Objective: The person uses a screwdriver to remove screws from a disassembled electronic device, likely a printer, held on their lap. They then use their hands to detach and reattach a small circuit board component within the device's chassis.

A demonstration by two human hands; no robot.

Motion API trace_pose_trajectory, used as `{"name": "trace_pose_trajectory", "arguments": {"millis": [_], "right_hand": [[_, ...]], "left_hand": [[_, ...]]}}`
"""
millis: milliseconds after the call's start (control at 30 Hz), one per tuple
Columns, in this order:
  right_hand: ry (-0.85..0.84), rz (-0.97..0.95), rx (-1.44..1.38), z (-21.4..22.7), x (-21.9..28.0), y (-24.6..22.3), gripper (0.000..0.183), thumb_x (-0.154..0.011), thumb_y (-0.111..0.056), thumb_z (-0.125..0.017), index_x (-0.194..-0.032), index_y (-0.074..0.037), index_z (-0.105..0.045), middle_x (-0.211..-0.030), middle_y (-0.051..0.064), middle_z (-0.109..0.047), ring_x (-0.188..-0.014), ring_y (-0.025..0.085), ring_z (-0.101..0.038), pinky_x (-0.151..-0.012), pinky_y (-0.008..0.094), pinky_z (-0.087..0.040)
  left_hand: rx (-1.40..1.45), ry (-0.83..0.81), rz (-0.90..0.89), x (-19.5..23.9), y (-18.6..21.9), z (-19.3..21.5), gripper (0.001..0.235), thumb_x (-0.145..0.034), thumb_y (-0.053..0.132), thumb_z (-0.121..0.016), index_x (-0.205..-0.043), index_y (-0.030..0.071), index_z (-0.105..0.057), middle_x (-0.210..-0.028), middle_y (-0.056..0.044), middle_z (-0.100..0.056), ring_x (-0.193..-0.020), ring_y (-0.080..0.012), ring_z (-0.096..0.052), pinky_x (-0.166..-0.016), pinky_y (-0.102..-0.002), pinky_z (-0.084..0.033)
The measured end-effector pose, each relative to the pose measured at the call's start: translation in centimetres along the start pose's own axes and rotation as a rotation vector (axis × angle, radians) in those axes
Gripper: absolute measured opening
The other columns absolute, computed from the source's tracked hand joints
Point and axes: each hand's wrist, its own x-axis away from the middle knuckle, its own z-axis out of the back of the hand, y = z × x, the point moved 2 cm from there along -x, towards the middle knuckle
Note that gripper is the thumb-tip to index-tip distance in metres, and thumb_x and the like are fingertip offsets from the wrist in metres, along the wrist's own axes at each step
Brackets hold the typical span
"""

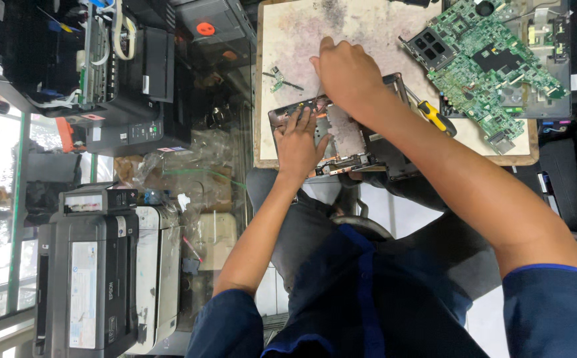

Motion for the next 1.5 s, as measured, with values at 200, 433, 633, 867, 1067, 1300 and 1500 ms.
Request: {"name": "trace_pose_trajectory", "arguments": {"millis": [200,433,633,867,1067,1300,1500], "right_hand": [[0.078,-0.075,-0.436,2.6,1.7,6.0,0.025,-0.115,-0.021,-0.057,-0.105,0.001,-0.065,-0.076,0.033,-0.069,-0.068,0.054,-0.067,-0.061,0.062,-0.049],[0.383,-0.271,-1.063,-2.6,9.0,8.0,0.027,-0.124,-0.019,-0.044,-0.102,-0.009,-0.055,-0.069,0.004,-0.061,-0.05,0.014,-0.059,-0.044,0.025,-0.04],[0.53,-0.412,-1.163,-10.4,11.6,9.3,0.027,-0.12,-0.013,-0.046,-0.101,0.0,-0.06,-0.054,0.015,-0.06,-0.044,0.022,-0.057,-0.044,0.029,-0.045],[0.583,-0.353,-1.226,-11.2,12.2,9.6,0.024,-0.119,-0.009,-0.047,-0.104,0.003,-0.062,-0.057,0.016,-0.063,-0.04,0.021,-0.058,-0.04,0.028,-0.043],[0.585,-0.318,-1.24,-11.9,12.2,9.6,0.024,-0.119,-0.008,-0.048,-0.105,0.004,-0.062,-0.057,0.015,-0.063,-0.04,0.021,-0.058,-0.04,0.029,-0.043],[0.598,-0.275,-1.243,-11.8,12.3,9.5,0.022,-0.118,-0.006,-0.05,-0.105,0.005,-0.063,-0.056,0.015,-0.062,-0.038,0.021,-0.058,-0.039,0.028,-0.043],[0.593,-0.256,-1.255,-12.0,12.2,9.8,0.021,-0.118,-0.006,-0.049,-0.107,0.006,-0.062,-0.057,0.015,-0.061,-0.039,0.02,-0.057,-0.04,0.028,-0.043]], "left_hand": [[0.088,0.009,-0.004,-0.7,-0.5,0.4,0.047,-0.091,0.043,-0.073,-0.13,0.017,-0.077,-0.147,-0.005,-0.069,-0.142,-0.0227,-0.058,-0.097,-0.059,-0.046],[0.488,0.15,0.077,-5.5,-6.3,0.6,0.031,-0.099,0.021,-0.064,-0.121,0.007,-0.081,-0.121,-0.013,-0.081,-0.113,-0.0305,-0.075,-0.102,-0.042,-0.057],[0.391,-0.069,0.122,-12.0,-12.6,-8.7,0.031,-0.083,0.016,-0.081,-0.107,0.034,-0.087,-0.083,0.007,-0.081,-0.081,-0.0189,-0.08,-0.072,-0.029,-0.065],[0.198,-0.391,-0.002,-14.9,-11.1,-7.6,0.011,-0.081,0.023,-0.085,-0.089,0.029,-0.088,-0.082,-0.016,-0.079,-0.091,-0.0458,-0.078,-0.086,-0.05,-0.067],[0.145,-0.467,-0.093,-15.3,-9.5,-3.6,0.007,-0.08,0.021,-0.082,-0.085,0.023,-0.087,-0.081,-0.017,-0.08,-0.089,-0.0446,-0.079,-0.083,-0.051,-0.066],[0.315,-0.587,-0.016,-15.6,-9.0,-0.9,0.015,-0.08,0.028,-0.08,-0.09,0.018,-0.086,-0.089,-0.016,-0.081,-0.096,-0.0425,-0.078,-0.088,-0.054,-0.063],[0.425,-0.424,-0.049,-15.7,-9.7,-1.2,0.02,-0.071,0.029,-0.085,-0.084,0.014,-0.085,-0.079,-0.012,-0.08,-0.085,-0.0408,-0.079,-0.079,-0.053,-0.062]]}}
